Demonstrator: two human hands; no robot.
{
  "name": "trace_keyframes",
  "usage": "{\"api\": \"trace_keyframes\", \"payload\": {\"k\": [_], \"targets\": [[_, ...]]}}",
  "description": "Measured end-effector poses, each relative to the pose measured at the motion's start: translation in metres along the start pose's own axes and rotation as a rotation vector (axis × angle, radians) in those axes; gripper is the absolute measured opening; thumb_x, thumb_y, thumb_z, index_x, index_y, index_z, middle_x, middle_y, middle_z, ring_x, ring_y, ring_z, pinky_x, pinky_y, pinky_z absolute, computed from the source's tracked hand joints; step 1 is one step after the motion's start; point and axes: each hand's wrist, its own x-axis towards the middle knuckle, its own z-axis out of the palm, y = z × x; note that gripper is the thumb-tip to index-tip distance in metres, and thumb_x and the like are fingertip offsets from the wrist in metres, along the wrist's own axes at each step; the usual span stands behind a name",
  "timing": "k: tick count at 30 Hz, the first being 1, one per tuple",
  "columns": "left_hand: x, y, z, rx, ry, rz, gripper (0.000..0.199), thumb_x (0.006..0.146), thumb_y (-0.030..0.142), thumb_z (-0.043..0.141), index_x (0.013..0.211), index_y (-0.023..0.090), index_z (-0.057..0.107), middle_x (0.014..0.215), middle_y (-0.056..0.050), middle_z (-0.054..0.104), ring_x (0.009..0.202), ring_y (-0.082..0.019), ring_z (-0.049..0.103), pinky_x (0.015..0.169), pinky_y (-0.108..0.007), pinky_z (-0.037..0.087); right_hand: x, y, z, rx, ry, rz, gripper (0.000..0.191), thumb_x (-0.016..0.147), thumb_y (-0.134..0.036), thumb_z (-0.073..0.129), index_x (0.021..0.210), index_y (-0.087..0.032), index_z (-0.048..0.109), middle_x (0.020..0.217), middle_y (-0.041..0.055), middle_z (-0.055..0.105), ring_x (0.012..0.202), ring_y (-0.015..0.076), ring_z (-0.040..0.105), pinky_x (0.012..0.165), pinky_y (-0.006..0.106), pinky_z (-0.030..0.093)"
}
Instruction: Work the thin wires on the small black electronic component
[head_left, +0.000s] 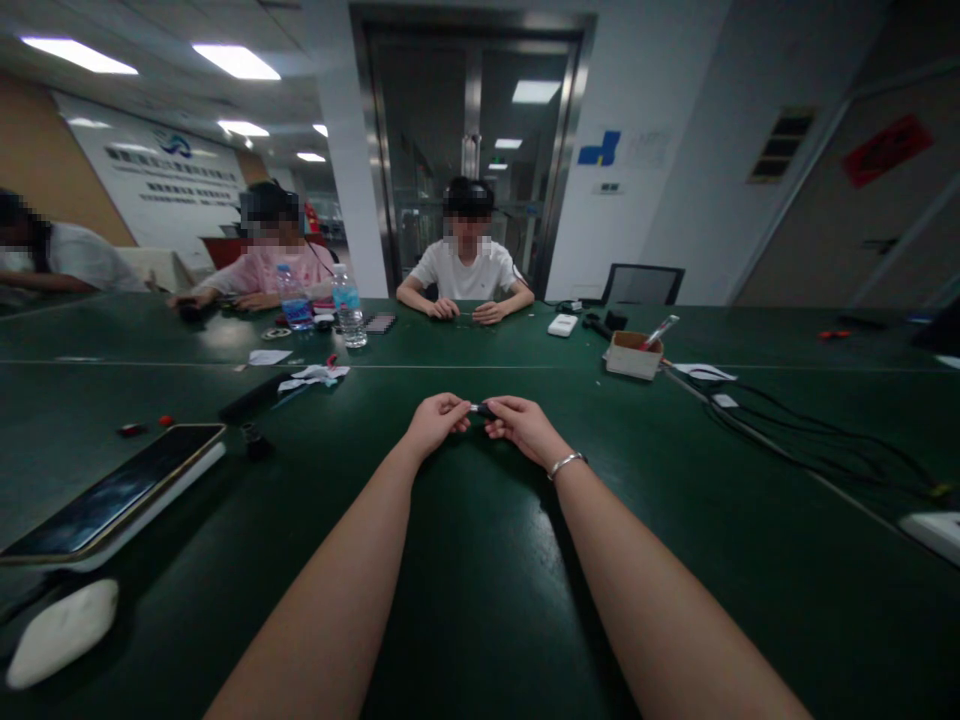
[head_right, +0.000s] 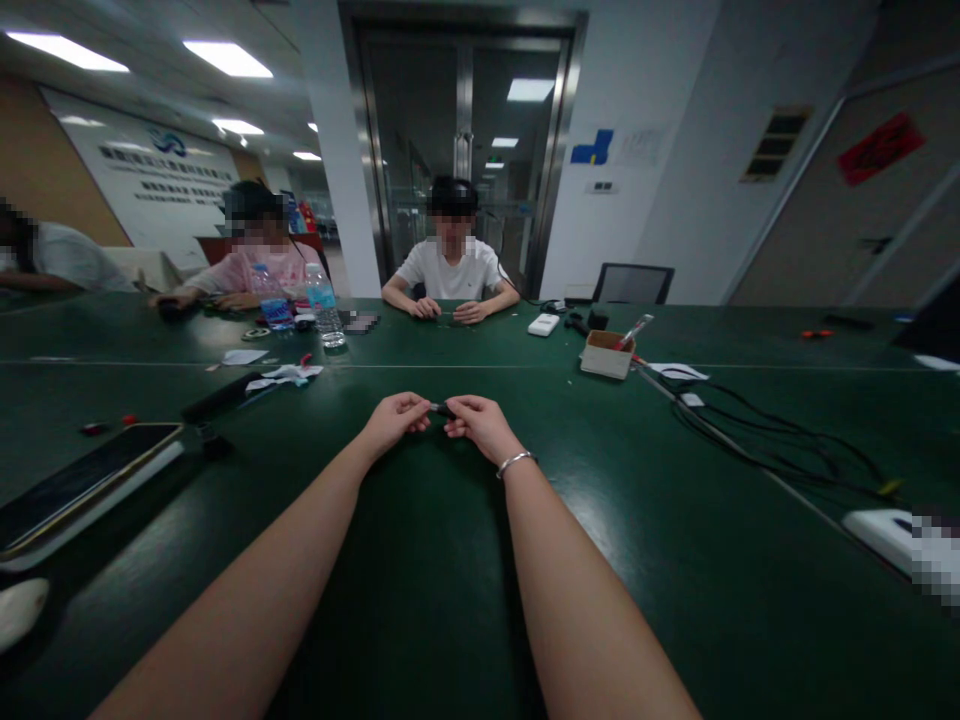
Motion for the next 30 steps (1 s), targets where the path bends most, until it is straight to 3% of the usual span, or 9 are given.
{"api": "trace_keyframes", "payload": {"k": [15, 23, 30], "targets": [[0.0014, -0.0024, -0.0026, 0.145, -0.016, -0.010, 0.043, 0.074, 0.056, 0.058, 0.061, 0.015, 0.055, 0.046, 0.002, 0.052, 0.040, -0.007, 0.045, 0.044, -0.020, 0.033, -0.0028, -0.0026, -0.0024, -0.028, -0.083, -0.012, 0.028, 0.067, -0.020, 0.076, 0.093, -0.012, 0.067, 0.079, 0.0042, 0.067, 0.057, 0.0085, 0.063, 0.053, 0.019, 0.053], [-0.0006, 0.0019, -0.0023, 0.234, 0.008, -0.059, 0.050, 0.078, 0.060, 0.049, 0.051, 0.017, 0.050, 0.036, 0.004, 0.041, 0.033, -0.007, 0.033, 0.041, -0.022, 0.025, -0.0050, -0.0028, -0.0014, -0.102, -0.125, -0.089, 0.035, 0.062, -0.019, 0.078, 0.096, -0.016, 0.067, 0.076, -0.0023, 0.059, 0.060, 0.0068, 0.061, 0.058, 0.019, 0.052], [0.0013, 0.0005, -0.0019, 0.333, 0.040, -0.066, 0.051, 0.079, 0.060, 0.045, 0.051, 0.018, 0.050, 0.036, 0.004, 0.041, 0.035, -0.008, 0.035, 0.044, -0.023, 0.027, -0.0033, 0.0011, -0.0031, -0.190, -0.115, -0.142, 0.036, 0.061, -0.019, 0.077, 0.095, -0.015, 0.067, 0.072, -0.0022, 0.061, 0.054, 0.0061, 0.055, 0.054, 0.021, 0.046]]}}
